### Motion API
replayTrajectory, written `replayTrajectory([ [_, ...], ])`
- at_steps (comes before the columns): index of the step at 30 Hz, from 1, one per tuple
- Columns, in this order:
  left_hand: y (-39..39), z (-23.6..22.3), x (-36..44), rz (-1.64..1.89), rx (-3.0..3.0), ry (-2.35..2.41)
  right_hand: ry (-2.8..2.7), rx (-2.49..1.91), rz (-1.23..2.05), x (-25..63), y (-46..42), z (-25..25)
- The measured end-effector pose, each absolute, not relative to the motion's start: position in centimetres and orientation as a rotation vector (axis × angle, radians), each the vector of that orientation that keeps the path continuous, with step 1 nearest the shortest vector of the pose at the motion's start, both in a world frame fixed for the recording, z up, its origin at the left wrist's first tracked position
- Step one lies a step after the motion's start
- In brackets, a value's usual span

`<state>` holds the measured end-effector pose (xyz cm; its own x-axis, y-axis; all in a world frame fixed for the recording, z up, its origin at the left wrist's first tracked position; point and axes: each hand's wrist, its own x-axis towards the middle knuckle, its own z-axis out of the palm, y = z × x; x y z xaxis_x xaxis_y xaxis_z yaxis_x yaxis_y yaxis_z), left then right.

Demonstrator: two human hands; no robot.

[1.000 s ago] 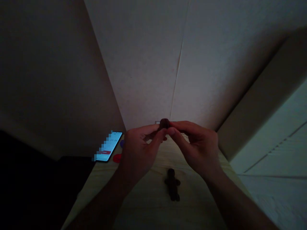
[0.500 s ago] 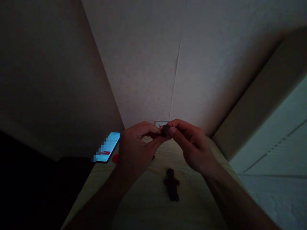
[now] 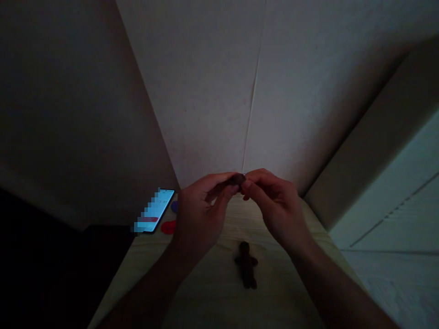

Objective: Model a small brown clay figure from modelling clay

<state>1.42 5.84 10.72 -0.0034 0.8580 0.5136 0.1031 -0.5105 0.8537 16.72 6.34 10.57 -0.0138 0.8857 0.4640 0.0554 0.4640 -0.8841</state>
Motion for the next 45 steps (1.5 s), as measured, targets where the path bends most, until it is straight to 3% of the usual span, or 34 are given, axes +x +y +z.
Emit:
replayTrajectory([
  [11,5.8,10.6,1.4,1.478,1.773,0.874,-1.527,-0.887,0.668,17.6,5.8,11.0],
  [24,6.4,11.5,0.9,1.266,1.053,0.384,-1.162,-0.578,1.696,17.8,6.5,11.7],
  [34,6.8,11.1,0.9,1.394,1.123,0.499,-1.499,-0.687,0.978,17.6,6.1,11.4],
  [45,6.4,11.3,0.0,1.482,2.132,0.903,-1.499,-0.753,0.929,17.9,6.4,11.4],
])
